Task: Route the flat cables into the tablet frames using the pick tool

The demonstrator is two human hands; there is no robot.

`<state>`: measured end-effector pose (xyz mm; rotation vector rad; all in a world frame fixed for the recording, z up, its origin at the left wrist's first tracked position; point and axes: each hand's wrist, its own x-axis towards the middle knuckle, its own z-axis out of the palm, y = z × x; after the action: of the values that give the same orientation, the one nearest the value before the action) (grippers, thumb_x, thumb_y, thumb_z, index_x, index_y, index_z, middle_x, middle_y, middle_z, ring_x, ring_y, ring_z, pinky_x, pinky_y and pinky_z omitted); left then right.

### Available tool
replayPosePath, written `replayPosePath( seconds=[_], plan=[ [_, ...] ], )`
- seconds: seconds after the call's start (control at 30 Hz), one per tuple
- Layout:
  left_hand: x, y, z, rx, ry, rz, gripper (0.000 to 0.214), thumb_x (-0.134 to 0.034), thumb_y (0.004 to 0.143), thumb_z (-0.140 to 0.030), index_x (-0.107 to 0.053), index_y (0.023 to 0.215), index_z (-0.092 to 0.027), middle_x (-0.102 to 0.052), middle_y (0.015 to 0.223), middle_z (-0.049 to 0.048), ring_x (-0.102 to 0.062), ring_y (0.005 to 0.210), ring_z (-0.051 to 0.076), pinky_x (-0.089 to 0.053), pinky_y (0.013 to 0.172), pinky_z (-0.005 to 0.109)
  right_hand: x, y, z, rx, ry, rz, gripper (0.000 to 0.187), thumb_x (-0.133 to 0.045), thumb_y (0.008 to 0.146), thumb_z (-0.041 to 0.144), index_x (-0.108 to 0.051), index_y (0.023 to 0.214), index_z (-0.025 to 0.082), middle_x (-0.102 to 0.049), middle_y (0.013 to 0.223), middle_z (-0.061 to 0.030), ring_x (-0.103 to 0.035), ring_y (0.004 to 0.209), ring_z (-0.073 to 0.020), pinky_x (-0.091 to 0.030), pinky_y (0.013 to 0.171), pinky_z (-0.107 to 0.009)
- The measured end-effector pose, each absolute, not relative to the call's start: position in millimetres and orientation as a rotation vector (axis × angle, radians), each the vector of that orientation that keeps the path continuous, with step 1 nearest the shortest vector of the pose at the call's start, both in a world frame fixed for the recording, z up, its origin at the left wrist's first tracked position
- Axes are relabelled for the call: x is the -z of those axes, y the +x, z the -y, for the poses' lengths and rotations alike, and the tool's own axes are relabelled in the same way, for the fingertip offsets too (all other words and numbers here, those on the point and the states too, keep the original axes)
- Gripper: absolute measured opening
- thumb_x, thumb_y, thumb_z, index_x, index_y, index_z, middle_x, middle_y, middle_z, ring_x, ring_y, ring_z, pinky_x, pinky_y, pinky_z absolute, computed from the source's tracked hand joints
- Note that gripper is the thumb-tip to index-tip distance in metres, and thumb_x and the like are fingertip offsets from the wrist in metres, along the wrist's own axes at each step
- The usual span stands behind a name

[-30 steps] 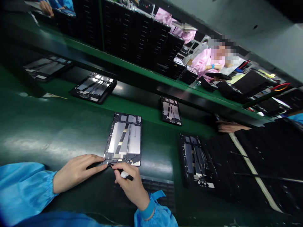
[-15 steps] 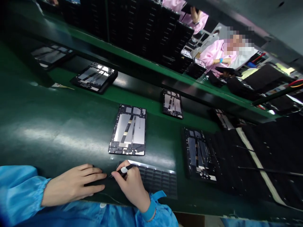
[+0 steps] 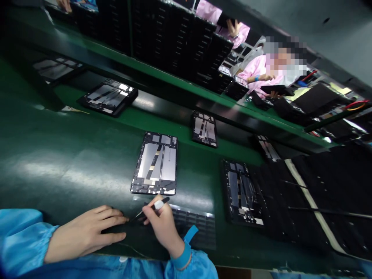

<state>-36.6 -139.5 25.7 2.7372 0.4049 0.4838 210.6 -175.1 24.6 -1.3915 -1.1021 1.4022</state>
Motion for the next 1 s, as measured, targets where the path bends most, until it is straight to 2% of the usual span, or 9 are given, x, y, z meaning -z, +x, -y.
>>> replayPosePath(
  seconds=[0.1,0.33,0.47,0.7,1.0],
  plan=[
    [-32.0,-31.7,125.7,-0.553,2.644,-0.384,0.024,-0.054,0.101,-0.022,-0.068,0.118,-0.032,-0.07,0.121,0.0006,-0.064,0.098,0.02,-0.051,0.082,0.032,-38.9,226.5,139.1,-1.397,-1.335,1.047,0.046,-0.074,0.08,0.062,-0.051,0.078,0.022,-0.067,0.063,0.0017,-0.07,0.055,-0.0166,-0.054,0.048,-0.023],
    [-28.7,-15.8,81.1,-0.85,2.773,-0.628,0.026,-0.04,0.109,-0.022,-0.066,0.113,-0.02,-0.072,0.104,0.0034,-0.063,0.085,0.018,-0.047,0.073,0.029,-48.7,228.1,71.9,-1.654,-1.383,1.218,0.054,-0.078,0.069,0.066,-0.049,0.081,0.022,-0.065,0.054,0.0042,-0.073,0.053,-0.0192,-0.051,0.04,-0.018],
    [-20.1,-14.9,77.3,-0.854,2.814,-0.62,0.028,-0.037,0.11,-0.021,-0.065,0.113,-0.019,-0.072,0.105,0.0039,-0.063,0.088,0.018,-0.048,0.075,0.03,-39.5,225.1,70.8,-1.692,-1.389,1.226,0.052,-0.077,0.071,0.064,-0.049,0.081,0.022,-0.065,0.053,0.0045,-0.074,0.054,-0.0194,-0.051,0.04,-0.018],
    [-17.4,-17.1,80.4,-0.848,2.807,-0.636,0.024,-0.04,0.109,-0.019,-0.063,0.115,-0.018,-0.072,0.106,0.0043,-0.063,0.093,0.017,-0.049,0.08,0.03,-38.9,223.6,74.7,-1.659,-1.43,1.224,0.046,-0.075,0.074,0.059,-0.05,0.082,0.023,-0.064,0.055,0.0048,-0.075,0.056,-0.0206,-0.051,0.041,-0.019],
    [-17.6,-16.6,79.6,-0.85,2.8,-0.636,0.023,-0.041,0.109,-0.018,-0.064,0.115,-0.018,-0.072,0.106,0.0045,-0.063,0.093,0.017,-0.049,0.079,0.03,-41.0,221.4,74.9,-1.653,-1.471,1.22,0.045,-0.075,0.073,0.059,-0.05,0.08,0.022,-0.065,0.055,0.0034,-0.075,0.058,-0.0211,-0.051,0.041,-0.019]
  ],
)
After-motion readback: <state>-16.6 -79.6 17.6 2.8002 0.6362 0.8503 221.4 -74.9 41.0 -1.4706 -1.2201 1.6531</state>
